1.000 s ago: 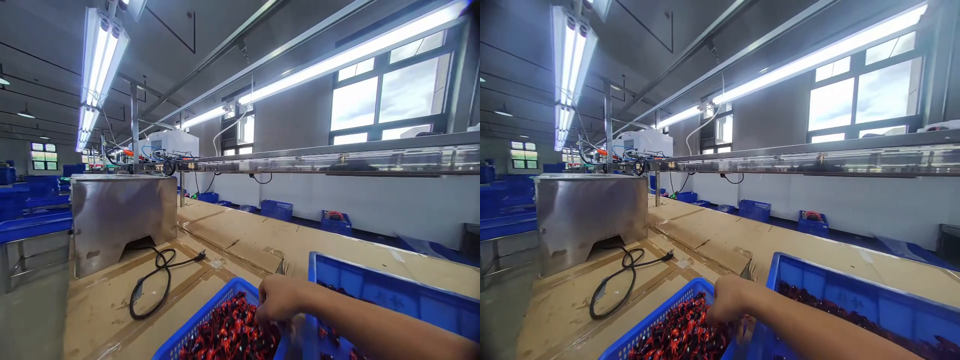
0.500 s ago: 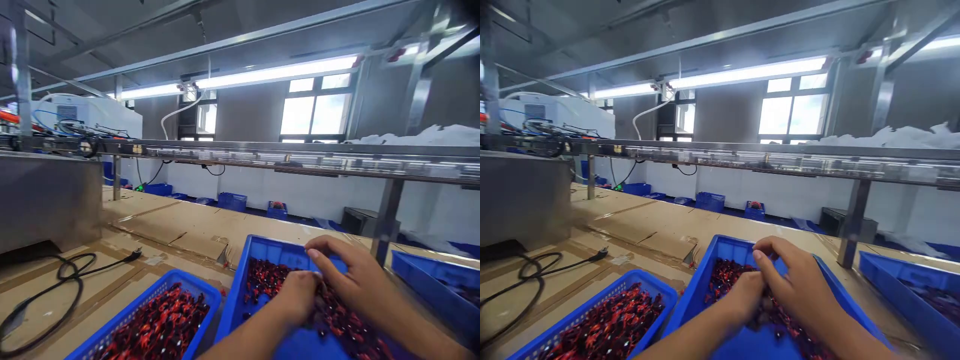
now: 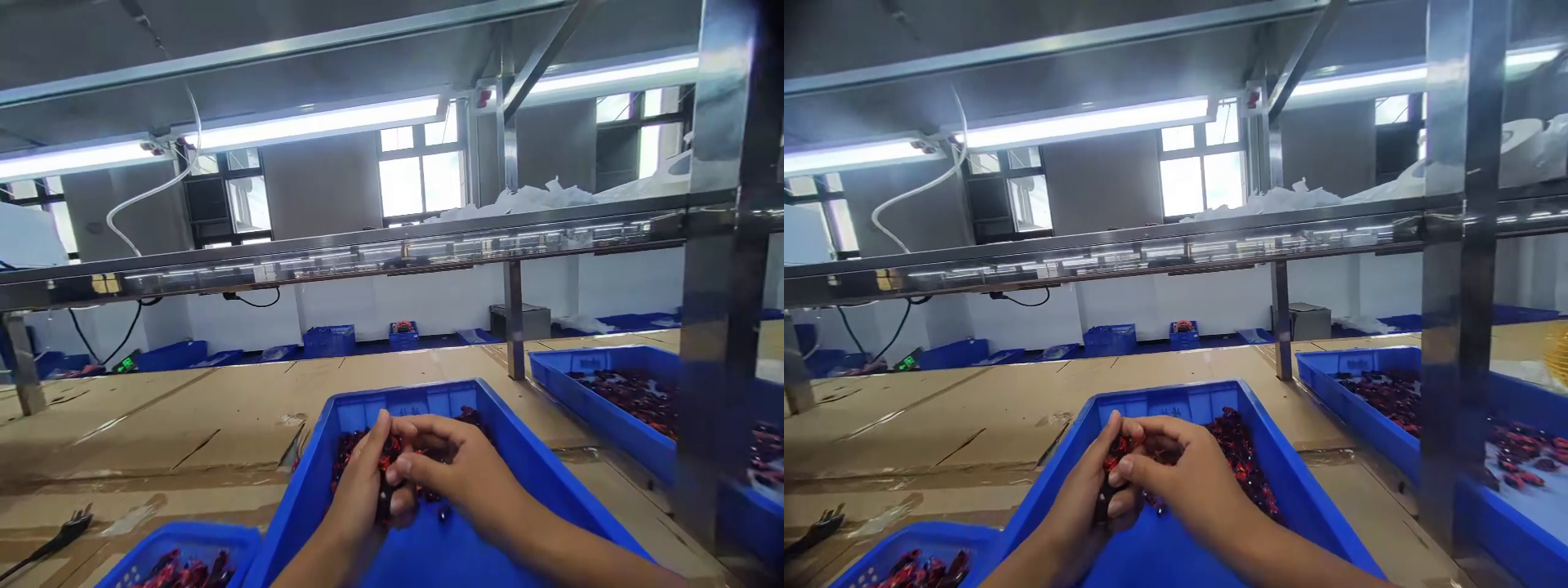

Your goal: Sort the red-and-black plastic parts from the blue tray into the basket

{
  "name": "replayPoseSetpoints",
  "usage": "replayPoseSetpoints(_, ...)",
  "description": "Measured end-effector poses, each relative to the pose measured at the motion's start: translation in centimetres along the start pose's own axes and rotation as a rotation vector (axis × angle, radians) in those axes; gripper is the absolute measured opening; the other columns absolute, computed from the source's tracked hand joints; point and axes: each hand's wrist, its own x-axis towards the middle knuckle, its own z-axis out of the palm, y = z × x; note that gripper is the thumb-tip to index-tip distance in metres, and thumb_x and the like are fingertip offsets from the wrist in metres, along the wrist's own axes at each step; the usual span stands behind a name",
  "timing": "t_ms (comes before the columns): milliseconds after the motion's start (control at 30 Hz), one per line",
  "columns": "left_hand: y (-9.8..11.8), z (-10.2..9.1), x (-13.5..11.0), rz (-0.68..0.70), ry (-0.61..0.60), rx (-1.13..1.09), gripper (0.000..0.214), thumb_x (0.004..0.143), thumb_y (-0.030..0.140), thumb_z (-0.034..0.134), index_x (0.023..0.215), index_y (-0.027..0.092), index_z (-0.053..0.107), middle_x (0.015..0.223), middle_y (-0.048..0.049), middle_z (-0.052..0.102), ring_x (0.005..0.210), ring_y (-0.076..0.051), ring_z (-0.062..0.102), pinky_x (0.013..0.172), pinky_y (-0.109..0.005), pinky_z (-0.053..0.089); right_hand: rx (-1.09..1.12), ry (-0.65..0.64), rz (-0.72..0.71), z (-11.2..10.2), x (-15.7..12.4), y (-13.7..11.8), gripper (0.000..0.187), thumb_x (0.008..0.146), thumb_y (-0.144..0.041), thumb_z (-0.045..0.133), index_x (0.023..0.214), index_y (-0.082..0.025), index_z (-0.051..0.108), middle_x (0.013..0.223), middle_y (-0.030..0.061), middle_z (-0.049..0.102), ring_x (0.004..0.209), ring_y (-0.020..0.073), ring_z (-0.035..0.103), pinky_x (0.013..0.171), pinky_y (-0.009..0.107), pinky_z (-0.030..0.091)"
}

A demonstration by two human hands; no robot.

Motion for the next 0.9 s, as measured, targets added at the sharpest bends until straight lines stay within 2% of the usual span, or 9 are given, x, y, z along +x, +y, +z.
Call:
replayPoseSetpoints(100,-0.4,0.5,-0.1,0.013,0.079,0.008,0.047,0.086,0.061,0.054,0.111,0.022,0.058,0.052,0.0104,0.033,0.034,-0.003,0.026,0.035,-0.016,0.020,0.115,-0.018,0.039,-0.9,0.3,0.7,0.043,0.078,-0.038,0.076,0.114,-0.016,0.065,0.087,0.0076,0.075,0.075,0.0233,0.072,0.073,0.039,0.058)
replayPoseSetpoints(200,-0.4,0.4,0.1,-0.012,0.111,0.020,0.055,0.086,0.062,0.054,0.127,0.025,0.054,0.052,0.0104,0.034,0.035,-0.004,0.027,0.036,-0.017,0.019,0.053,0.040,0.018,-1.6,0.5,1.3,0.036,0.080,-0.040,0.074,0.105,-0.015,0.066,0.086,0.0066,0.075,0.080,0.0234,0.072,0.076,0.038,0.056)
replayPoseSetpoints(333,-0.3,0.1,0.5,-0.010,0.085,0.109,0.061,0.088,0.063,0.049,0.136,0.026,0.048,0.053,0.0098,0.035,0.035,-0.005,0.026,0.037,-0.018,0.017,-0.066,0.082,-0.012,-2.0,0.4,0.8,0.028,0.083,-0.039,0.070,0.099,-0.017,0.062,0.084,0.0052,0.074,0.081,0.0231,0.071,0.073,0.036,0.056)
replayPoseSetpoints(433,-0.3,0.2,0.3,0.134,0.139,0.281,0.061,0.089,0.064,0.045,0.135,0.024,0.052,0.055,0.0076,0.038,0.040,-0.007,0.031,0.039,-0.019,0.022,-0.295,0.077,-0.136,-2.3,0.1,-0.2,0.015,0.089,-0.032,0.064,0.097,-0.021,0.068,0.087,0.0032,0.074,0.086,0.0220,0.069,0.079,0.036,0.053)
replayPoseSetpoints(533,-0.3,0.7,-0.4,0.343,0.265,0.460,0.056,0.090,0.062,0.047,0.126,0.022,0.061,0.060,0.0039,0.045,0.051,-0.009,0.039,0.046,-0.020,0.033,-0.490,0.107,-0.199,-2.3,-0.4,-0.8,0.008,0.086,-0.028,0.067,0.091,-0.025,0.073,0.083,0.0007,0.073,0.082,0.0212,0.067,0.077,0.034,0.051)
replayPoseSetpoints(633,-0.2,1.3,-1.3,0.443,0.339,0.501,0.052,0.089,0.062,0.049,0.119,0.023,0.066,0.063,0.0020,0.049,0.056,-0.012,0.043,0.051,-0.021,0.037,-0.435,0.118,-0.197,-1.8,-0.8,-0.8,0.012,0.082,-0.020,0.070,0.093,-0.024,0.068,0.083,-0.0008,0.073,0.077,0.0192,0.068,0.073,0.031,0.053)
replayPoseSetpoints(700,-0.3,1.5,-1.7,0.484,0.353,0.493,0.054,0.088,0.063,0.049,0.118,0.023,0.067,0.063,0.0007,0.053,0.057,-0.014,0.047,0.053,-0.023,0.040,-0.410,0.102,-0.234,-1.3,-1.1,-0.6,0.013,0.082,-0.015,0.067,0.092,-0.023,0.063,0.087,-0.0001,0.073,0.080,0.0187,0.069,0.076,0.031,0.053)
replayPoseSetpoints(800,-0.5,1.3,-1.9,0.566,0.348,0.497,0.059,0.086,0.068,0.047,0.115,0.021,0.069,0.070,-0.0033,0.061,0.058,-0.016,0.051,0.056,-0.026,0.043,-0.488,0.118,-0.334,-0.9,-1.5,-0.3,0.014,0.081,-0.012,0.065,0.089,-0.023,0.060,0.092,0.0017,0.071,0.086,0.0196,0.068,0.081,0.032,0.052)
replayPoseSetpoints(900,-0.7,0.9,-1.9,0.662,0.323,0.533,0.061,0.087,0.069,0.043,0.108,0.020,0.072,0.070,-0.0041,0.061,0.059,-0.016,0.052,0.057,-0.026,0.042,-0.588,0.146,-0.464,-0.7,-1.7,-0.2,0.017,0.080,-0.010,0.066,0.088,-0.023,0.059,0.093,0.0021,0.071,0.088,0.0200,0.066,0.080,0.033,0.051)
